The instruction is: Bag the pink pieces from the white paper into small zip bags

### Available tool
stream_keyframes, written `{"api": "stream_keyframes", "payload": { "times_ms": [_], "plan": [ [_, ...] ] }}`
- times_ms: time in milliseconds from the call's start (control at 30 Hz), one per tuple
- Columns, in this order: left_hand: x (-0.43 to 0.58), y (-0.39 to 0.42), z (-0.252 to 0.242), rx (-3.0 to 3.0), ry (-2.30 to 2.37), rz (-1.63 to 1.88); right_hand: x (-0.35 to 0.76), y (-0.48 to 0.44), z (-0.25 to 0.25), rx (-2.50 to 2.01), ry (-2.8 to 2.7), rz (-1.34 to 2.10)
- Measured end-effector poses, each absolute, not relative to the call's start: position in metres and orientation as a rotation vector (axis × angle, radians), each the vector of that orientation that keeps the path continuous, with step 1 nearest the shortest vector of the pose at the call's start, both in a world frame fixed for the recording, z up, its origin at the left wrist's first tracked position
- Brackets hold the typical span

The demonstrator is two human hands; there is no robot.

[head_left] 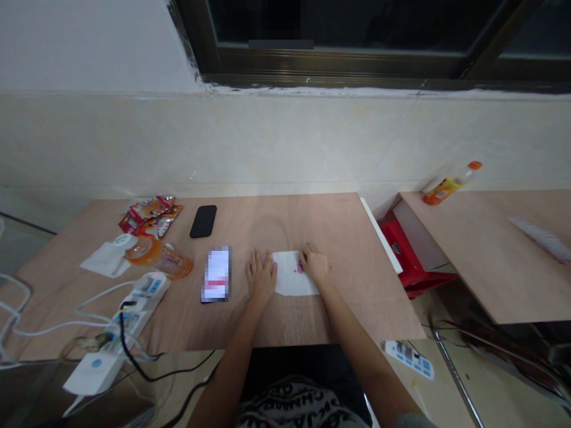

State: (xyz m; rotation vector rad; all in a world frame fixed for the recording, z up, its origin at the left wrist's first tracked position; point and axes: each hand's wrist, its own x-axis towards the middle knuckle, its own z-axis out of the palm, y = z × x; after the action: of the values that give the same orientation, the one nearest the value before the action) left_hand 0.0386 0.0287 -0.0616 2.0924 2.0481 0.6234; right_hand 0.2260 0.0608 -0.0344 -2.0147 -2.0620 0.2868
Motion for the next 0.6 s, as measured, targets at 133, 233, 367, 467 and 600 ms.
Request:
{"api": "stream_keyframes", "payload": {
  "times_ms": [133,233,367,467,600],
  "plan": [
    [0.0389,0.0288,-0.0579,2.078,2.044,0.596,0.2260,0.0610,-0.0359,-2.022,-2.063,0.268],
    [0.0390,0.0291,-0.0556,2.078,2.051,0.586,0.2258,0.0606,-0.0351,-2.012,-2.053,0.266],
    [0.0393,0.0290,-0.0560,2.117,2.085,0.549,0.2255,0.0602,-0.0344,-2.004,-2.053,0.261],
    [0.0398,0.0285,-0.0573,2.159,2.141,0.486,0.2263,0.0596,-0.0376,-1.996,-2.021,0.231],
    [0.0406,0.0282,-0.0577,2.207,2.184,0.410,0.2279,0.0573,-0.0429,-1.919,-1.932,0.213]
  ]
}}
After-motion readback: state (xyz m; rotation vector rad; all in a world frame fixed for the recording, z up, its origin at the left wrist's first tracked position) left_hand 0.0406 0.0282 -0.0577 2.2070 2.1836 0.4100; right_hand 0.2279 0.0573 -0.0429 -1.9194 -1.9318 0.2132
